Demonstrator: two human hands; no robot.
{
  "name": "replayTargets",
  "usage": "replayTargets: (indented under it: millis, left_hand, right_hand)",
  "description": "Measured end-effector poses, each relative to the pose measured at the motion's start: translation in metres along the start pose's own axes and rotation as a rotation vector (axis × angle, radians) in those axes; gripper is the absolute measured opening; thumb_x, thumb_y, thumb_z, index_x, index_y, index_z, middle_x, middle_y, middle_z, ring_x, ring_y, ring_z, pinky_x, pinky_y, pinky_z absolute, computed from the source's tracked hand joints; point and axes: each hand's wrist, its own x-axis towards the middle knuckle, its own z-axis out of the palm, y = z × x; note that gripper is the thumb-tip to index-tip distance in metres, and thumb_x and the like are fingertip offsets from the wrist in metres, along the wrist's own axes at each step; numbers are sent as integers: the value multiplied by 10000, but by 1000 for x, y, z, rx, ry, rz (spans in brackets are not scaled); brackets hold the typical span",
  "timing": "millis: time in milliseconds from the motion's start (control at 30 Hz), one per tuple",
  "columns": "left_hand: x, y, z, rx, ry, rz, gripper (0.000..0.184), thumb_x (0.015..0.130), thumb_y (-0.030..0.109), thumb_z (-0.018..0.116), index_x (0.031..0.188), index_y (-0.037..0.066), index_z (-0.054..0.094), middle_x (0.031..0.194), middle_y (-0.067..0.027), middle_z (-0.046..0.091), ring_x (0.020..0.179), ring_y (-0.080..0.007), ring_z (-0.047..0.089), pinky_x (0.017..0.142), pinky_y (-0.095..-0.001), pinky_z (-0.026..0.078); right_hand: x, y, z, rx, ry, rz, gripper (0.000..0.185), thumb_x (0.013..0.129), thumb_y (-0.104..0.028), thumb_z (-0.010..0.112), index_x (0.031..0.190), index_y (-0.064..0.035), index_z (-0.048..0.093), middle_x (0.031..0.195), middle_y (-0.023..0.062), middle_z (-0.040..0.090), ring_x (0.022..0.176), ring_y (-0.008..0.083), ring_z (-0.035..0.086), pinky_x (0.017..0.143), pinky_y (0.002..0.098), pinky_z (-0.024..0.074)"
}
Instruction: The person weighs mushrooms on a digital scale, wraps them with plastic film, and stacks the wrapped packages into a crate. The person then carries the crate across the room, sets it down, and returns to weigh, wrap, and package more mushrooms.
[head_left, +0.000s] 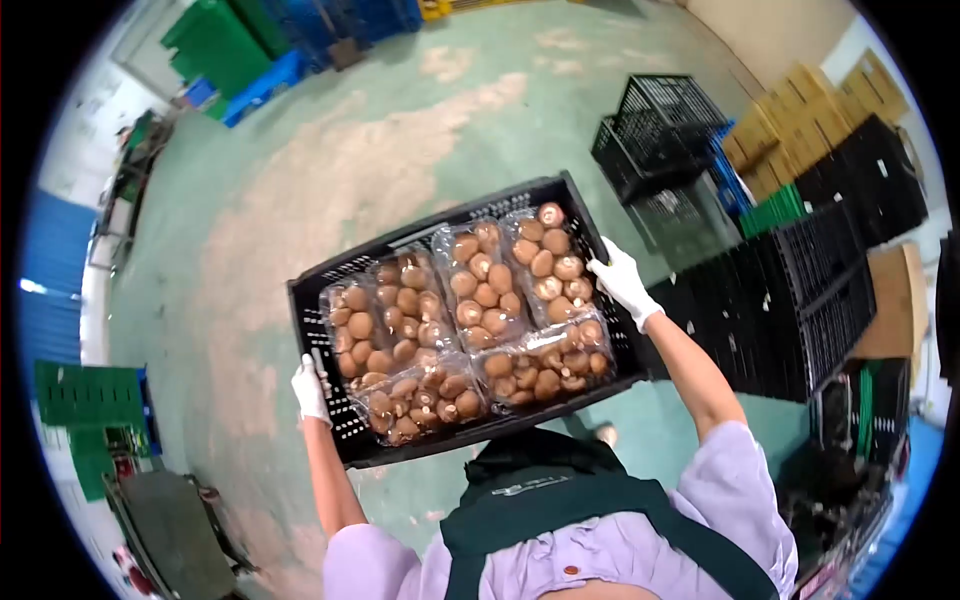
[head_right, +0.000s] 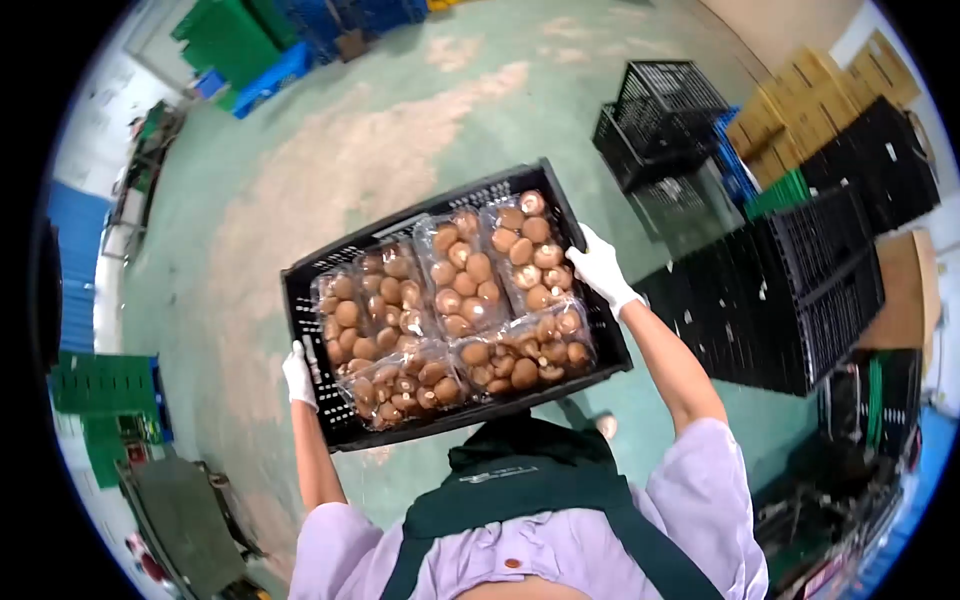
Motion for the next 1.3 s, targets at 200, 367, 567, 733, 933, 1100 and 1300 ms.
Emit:
replayTargets:
  millis: [200,367,567,733,933,1100,1300]
  left_hand:
    - [-1,-3,-4,141,84,97,457,950,444,440,772,45,576,507,7,472,362,-89,416,330,-238,325]
    - [-3,-5,-4,459,191,205,575,940,522,386,897,-4,615,539,-45,528,395,-132,477,362,-279,372]
    - [10,-5,-10,402,97,193,582,940,540,377,846,11,601,523,-19,477,393,-122,430,364,-290,342]
    - [59,-29,-25,720,212,233,800,889,652,340,964,-92,625,716,-127,635,576,-232,578,551,-367,483]
    - [18,-13,-23,350,-29,128,608,886,613,430,735,35,543,538,-21,484,388,-136,450,349,-279,361]
    - [11,-6,-16,349,-1,111,600,866,633,457,791,42,525,536,-26,459,387,-141,446,348,-269,372]
    - [41,-14,-19,816,262,386,738,873,599,455,1184,-69,506,1048,-244,596,931,-355,596,790,-455,498]
  right_hand:
    - [3,10,6,-222,63,-107,438,830,-149,590,1250,-71,491,917,160,653,758,192,626,711,330,513]
    - [-7,7,2,-72,46,-106,495,841,-269,634,1269,-61,498,1006,137,639,798,222,617,708,328,498]
    - [-52,25,-3,-455,98,-202,587,800,-311,567,1316,-74,422,1192,208,554,1071,395,530,939,429,421]
    - [-87,37,-15,-541,39,-87,451,823,-291,526,1218,-76,491,957,208,635,895,390,603,797,462,481]
    - [-89,31,-10,-528,135,-114,355,828,-296,540,1096,-63,542,897,195,643,856,371,615,759,457,490]
    - [-139,46,-23,-256,339,-130,345,906,-333,470,1117,-76,561,969,186,643,901,380,603,806,442,471]
    - [-318,204,-31,103,530,338,329,883,-321,480,931,-29,624,848,222,628,823,404,586,759,464,457]
